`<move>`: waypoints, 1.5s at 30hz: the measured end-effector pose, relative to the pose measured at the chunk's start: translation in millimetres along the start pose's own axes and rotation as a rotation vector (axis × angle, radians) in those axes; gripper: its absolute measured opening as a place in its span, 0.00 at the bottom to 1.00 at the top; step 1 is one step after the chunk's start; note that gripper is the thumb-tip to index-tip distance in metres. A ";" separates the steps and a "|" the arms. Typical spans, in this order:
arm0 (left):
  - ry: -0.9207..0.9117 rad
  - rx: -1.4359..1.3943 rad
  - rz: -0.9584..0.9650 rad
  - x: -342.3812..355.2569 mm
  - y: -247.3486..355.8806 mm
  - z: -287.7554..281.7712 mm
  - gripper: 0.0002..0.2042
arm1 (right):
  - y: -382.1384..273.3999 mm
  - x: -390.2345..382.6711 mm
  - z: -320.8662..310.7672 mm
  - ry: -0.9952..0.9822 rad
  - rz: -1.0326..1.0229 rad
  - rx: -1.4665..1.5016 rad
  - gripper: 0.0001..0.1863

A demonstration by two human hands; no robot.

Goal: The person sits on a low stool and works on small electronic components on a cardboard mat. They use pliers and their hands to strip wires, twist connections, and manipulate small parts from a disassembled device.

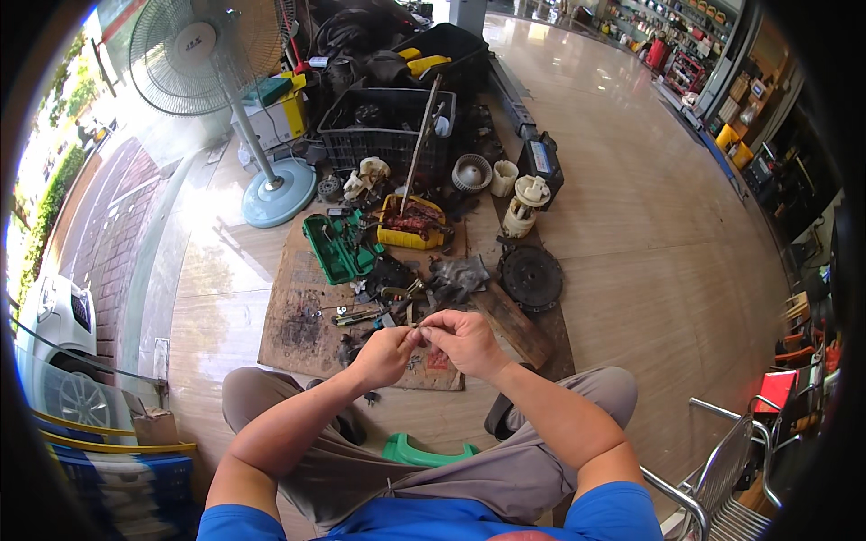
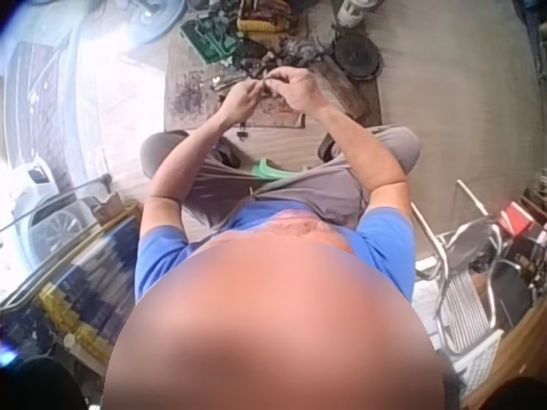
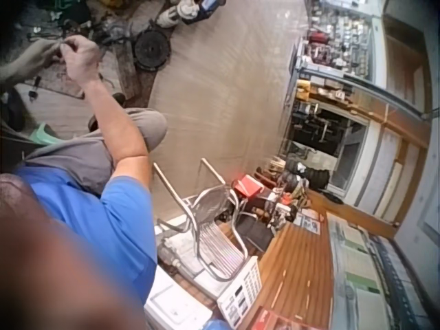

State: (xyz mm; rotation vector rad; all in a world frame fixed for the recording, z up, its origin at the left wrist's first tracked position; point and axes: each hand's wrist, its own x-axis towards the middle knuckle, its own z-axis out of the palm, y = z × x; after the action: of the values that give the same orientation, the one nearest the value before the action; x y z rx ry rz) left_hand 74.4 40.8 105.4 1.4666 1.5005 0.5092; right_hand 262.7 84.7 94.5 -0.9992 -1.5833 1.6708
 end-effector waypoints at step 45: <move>-0.389 -0.698 -0.034 2.9 -16.4 -3.2 0.14 | -1.1 1.6 -1.7 0.036 -0.082 0.003 0.04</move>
State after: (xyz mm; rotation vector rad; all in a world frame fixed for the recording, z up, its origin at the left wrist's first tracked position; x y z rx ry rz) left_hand 63.3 41.3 92.4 0.9162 0.9028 0.6067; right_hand 263.2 87.0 95.4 -0.9452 -1.5762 1.5908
